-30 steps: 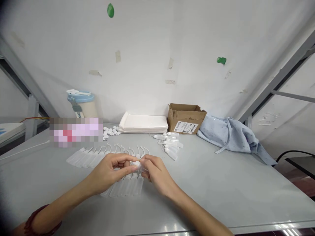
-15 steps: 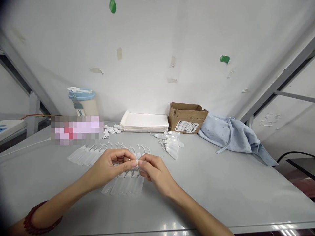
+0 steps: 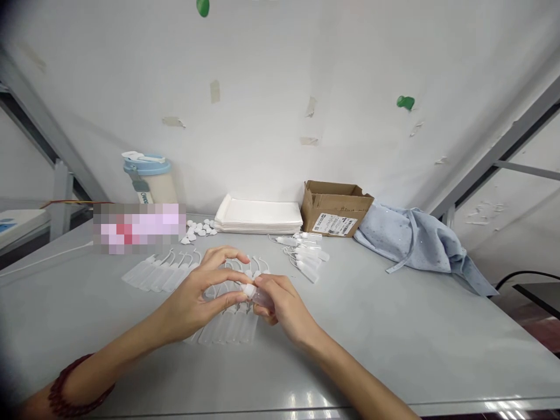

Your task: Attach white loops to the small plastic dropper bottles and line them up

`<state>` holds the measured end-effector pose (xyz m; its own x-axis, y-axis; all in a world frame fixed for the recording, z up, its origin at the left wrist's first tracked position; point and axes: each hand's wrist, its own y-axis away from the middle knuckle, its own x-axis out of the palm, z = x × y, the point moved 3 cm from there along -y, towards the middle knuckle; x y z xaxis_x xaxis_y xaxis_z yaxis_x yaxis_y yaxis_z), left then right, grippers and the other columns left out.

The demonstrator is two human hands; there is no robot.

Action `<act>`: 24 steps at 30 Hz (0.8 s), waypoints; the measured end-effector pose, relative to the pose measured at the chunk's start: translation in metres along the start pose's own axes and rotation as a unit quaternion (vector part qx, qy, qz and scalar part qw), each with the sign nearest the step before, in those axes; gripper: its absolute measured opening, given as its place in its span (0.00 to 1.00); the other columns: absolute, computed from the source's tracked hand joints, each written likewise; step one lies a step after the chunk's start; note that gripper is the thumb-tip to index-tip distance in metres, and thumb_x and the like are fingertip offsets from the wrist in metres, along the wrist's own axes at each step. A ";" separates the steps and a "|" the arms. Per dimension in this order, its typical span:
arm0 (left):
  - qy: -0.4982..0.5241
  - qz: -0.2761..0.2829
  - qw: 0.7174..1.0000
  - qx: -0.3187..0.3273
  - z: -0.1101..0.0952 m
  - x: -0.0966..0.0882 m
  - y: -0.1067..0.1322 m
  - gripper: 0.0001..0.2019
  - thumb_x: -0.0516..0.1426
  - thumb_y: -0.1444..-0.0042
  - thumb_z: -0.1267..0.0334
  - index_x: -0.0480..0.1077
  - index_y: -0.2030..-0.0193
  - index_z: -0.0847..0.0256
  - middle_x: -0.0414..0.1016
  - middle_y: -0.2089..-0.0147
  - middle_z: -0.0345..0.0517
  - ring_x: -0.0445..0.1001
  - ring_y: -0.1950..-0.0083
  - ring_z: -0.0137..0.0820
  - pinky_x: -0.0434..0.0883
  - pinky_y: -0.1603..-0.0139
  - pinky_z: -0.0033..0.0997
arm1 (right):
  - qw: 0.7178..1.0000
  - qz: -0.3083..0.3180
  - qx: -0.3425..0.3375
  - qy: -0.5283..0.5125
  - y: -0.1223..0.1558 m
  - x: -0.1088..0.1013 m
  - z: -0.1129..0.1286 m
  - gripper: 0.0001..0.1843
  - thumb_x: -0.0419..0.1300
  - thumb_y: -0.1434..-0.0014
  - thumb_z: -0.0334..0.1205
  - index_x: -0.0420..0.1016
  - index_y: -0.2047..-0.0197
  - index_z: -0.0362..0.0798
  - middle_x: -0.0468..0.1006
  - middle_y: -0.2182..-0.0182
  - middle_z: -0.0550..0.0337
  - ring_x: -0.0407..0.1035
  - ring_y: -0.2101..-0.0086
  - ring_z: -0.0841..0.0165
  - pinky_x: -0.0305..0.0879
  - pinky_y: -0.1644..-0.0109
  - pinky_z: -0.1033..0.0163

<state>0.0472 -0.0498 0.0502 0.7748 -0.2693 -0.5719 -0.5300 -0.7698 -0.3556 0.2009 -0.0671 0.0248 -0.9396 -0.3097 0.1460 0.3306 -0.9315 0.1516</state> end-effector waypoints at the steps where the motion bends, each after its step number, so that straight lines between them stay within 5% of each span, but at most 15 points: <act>1: 0.005 0.004 1.000 -0.006 0.001 0.000 0.000 0.06 0.57 0.44 0.61 0.75 0.60 0.53 0.66 0.46 0.47 0.57 0.41 0.41 0.58 0.40 0.45 | 1.000 -0.001 -0.003 0.004 0.000 0.000 0.001 0.18 0.52 0.42 0.47 0.53 0.78 0.49 0.48 0.85 0.72 0.41 0.82 0.77 0.35 0.79 0.67; 8: 0.033 0.006 0.998 -0.054 0.007 0.003 0.000 0.09 0.56 0.43 0.55 0.74 0.67 0.55 0.68 0.49 0.44 0.60 0.42 0.40 0.58 0.41 0.45 | 0.999 -0.007 -0.033 0.038 0.001 0.003 0.006 0.19 0.55 0.45 0.48 0.54 0.79 0.48 0.44 0.83 0.72 0.43 0.81 0.77 0.36 0.78 0.67; 16: 0.025 0.004 1.000 0.014 0.004 0.007 0.000 0.06 0.56 0.42 0.62 0.72 0.60 0.56 0.69 0.51 0.45 0.61 0.44 0.37 0.59 0.43 0.38 | 0.999 0.006 -0.031 0.040 0.000 0.001 0.004 0.21 0.51 0.40 0.53 0.57 0.77 0.48 0.49 0.84 0.72 0.41 0.82 0.77 0.36 0.79 0.66; 24: 0.012 0.033 0.999 -0.041 0.005 0.008 -0.002 0.11 0.53 0.40 0.57 0.69 0.71 0.59 0.71 0.56 0.44 0.63 0.48 0.36 0.61 0.48 0.36 | 0.996 0.027 -0.031 0.079 0.000 0.004 0.003 0.23 0.48 0.39 0.55 0.56 0.78 0.47 0.52 0.84 0.70 0.43 0.81 0.77 0.39 0.78 0.66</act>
<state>0.0529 -0.0477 0.0427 0.7479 -0.3347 -0.5732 -0.5514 -0.7940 -0.2559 0.1973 -0.0680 0.0285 -0.9243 -0.3815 -0.0035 0.3798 -0.9210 0.0867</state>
